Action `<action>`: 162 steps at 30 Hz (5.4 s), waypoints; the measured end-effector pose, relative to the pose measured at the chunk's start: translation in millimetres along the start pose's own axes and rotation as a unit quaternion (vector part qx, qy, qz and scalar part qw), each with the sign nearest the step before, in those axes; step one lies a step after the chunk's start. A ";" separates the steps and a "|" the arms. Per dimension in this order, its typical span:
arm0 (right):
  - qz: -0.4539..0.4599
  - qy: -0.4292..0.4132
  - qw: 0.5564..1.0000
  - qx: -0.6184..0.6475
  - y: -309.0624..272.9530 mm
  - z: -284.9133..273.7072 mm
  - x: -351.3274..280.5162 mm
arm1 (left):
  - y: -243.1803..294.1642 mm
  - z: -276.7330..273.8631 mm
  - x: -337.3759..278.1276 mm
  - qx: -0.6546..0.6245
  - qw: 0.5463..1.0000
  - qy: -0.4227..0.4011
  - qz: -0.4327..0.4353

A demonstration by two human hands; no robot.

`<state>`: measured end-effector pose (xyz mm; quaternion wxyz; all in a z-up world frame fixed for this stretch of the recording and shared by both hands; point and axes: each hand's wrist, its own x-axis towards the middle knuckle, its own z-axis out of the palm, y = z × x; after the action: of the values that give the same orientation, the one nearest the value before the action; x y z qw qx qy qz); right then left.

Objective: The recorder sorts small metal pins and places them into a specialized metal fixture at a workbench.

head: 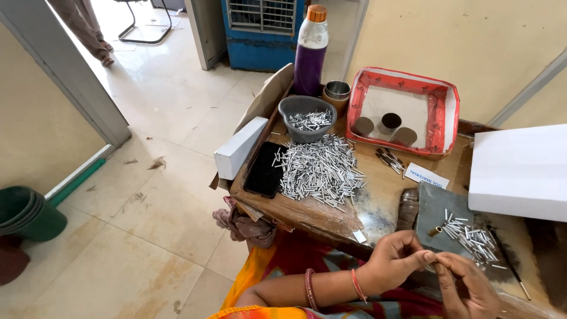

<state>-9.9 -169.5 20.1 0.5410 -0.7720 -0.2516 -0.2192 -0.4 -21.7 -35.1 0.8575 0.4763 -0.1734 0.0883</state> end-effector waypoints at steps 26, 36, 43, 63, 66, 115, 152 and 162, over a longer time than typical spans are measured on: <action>-0.122 0.011 0.989 -0.080 -18.4 7.0 16.4 | 23.7 -22.1 5.0 0.043 0.993 -0.041 -0.098; -0.152 0.020 0.947 -0.281 -0.8 -11.1 73.1 | 99.6 -19.5 56.1 0.636 0.768 -0.044 0.063; -0.137 -0.075 0.963 -0.218 30.8 4.6 75.0 | 60.0 -29.1 40.5 0.495 0.860 0.022 0.123; -0.093 -0.136 0.932 -0.322 7.8 47.6 71.5 | 83.9 -22.2 42.4 0.451 0.888 0.018 0.092; -0.127 -0.129 0.932 -0.315 12.8 49.3 75.1 | 70.9 -35.1 49.1 0.474 0.874 0.011 0.107; 0.081 0.115 0.929 0.344 139.1 -72.8 12.4 | 44.3 49.6 58.4 0.643 0.662 -0.270 0.275; 0.246 -0.148 0.873 0.394 28.6 -20.2 10.5 | 85.6 22.8 32.2 0.392 0.885 -0.122 0.221; -0.069 0.033 0.997 0.008 -1.2 -6.6 3.9 | 27.4 -3.4 24.1 -0.055 0.970 -0.062 -0.228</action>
<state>-8.1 -174.8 25.5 0.5391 -0.7404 -0.2882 -0.2794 13.9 -4.7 -6.1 0.8675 0.4597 -0.1176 -0.1490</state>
